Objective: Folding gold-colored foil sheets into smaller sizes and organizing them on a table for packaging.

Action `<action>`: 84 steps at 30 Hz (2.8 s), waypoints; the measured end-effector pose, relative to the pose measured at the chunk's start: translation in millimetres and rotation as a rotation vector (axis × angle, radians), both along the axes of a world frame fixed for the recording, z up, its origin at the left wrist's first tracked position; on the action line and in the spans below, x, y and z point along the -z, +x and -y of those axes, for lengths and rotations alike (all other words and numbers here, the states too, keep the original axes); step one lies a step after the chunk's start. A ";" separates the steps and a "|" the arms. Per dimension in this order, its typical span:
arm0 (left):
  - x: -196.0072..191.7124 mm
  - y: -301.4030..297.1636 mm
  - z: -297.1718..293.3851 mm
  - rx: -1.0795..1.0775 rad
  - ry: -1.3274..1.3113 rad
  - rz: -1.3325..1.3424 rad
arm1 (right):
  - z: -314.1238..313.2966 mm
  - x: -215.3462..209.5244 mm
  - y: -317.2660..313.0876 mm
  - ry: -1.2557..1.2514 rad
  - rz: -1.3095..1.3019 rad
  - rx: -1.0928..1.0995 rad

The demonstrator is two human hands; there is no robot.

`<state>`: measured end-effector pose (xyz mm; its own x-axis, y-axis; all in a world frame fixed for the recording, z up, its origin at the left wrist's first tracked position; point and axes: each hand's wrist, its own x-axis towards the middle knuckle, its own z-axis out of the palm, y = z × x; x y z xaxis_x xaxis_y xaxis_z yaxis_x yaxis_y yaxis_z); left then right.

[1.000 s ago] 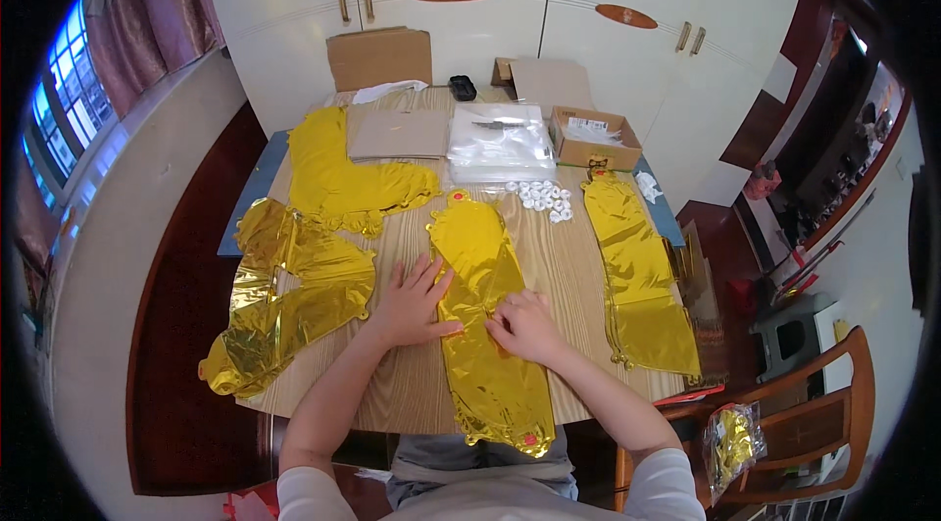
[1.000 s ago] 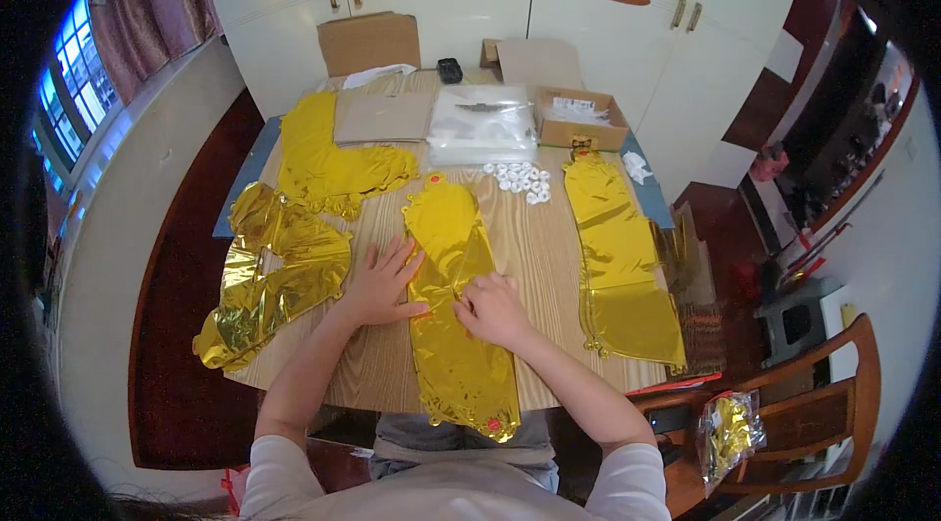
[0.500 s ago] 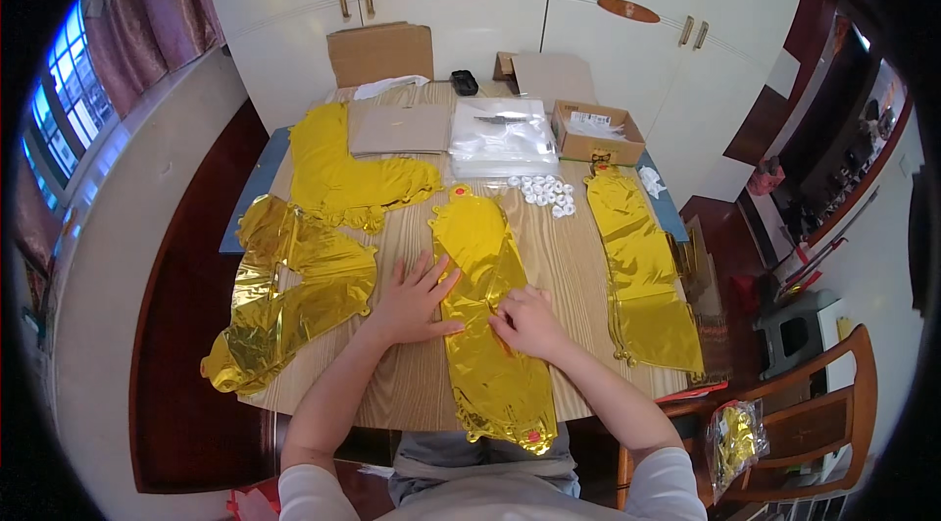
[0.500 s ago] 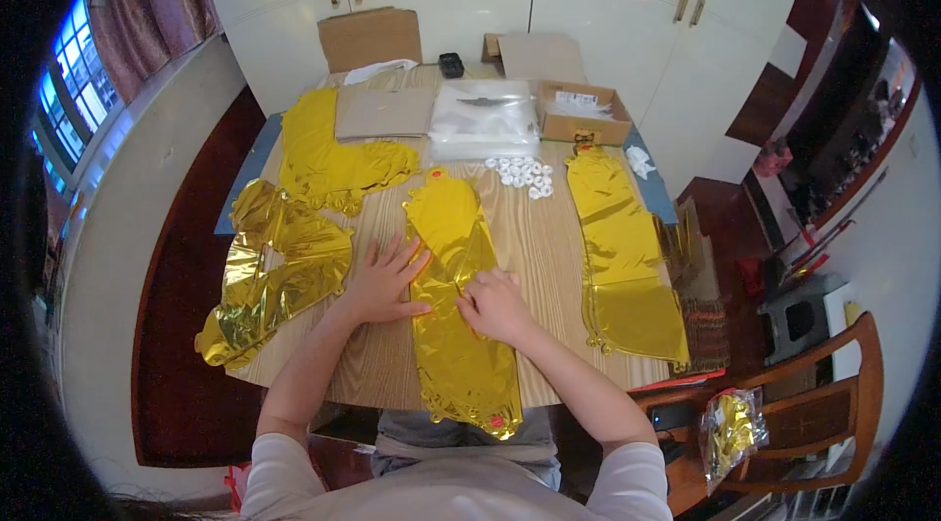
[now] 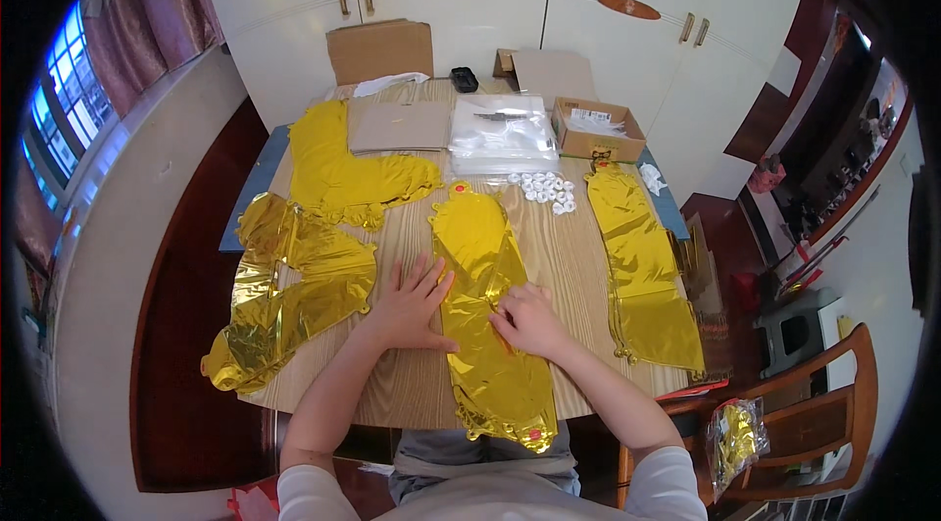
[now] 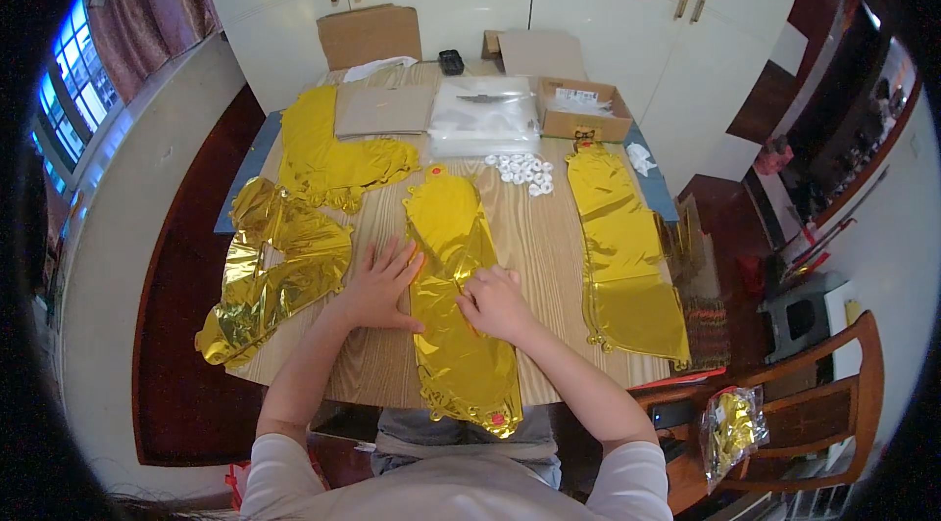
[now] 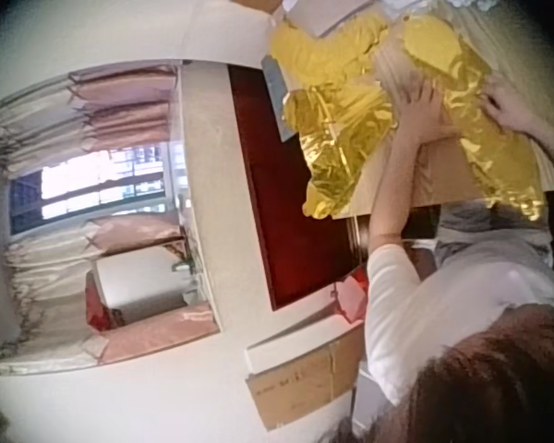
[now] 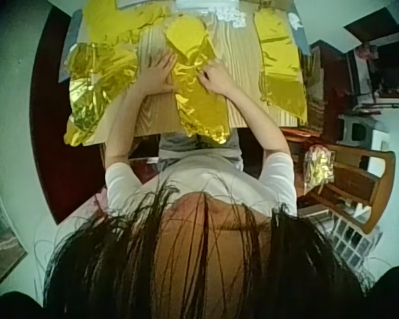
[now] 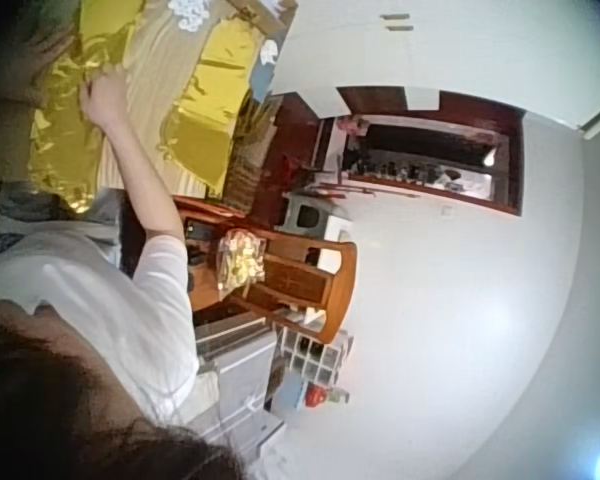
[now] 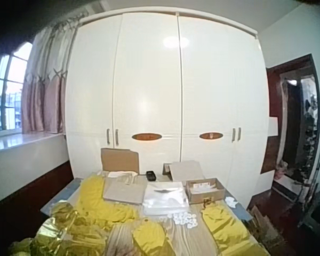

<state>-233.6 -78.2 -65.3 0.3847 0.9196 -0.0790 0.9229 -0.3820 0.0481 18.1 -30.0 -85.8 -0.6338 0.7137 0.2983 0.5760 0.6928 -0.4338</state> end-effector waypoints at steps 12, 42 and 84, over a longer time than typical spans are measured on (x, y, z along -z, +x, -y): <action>-23.4 18.4 26.0 0.032 -0.164 -0.069 | 1.4 2.1 -0.8 0.043 -0.012 -0.001; -4.4 4.5 -38.0 -0.121 -0.001 -0.065 | 3.0 0.1 0.5 0.032 0.002 -0.019; -3.3 2.1 -51.6 -0.186 0.024 -0.142 | 38.4 -7.1 -7.3 0.184 0.233 -0.587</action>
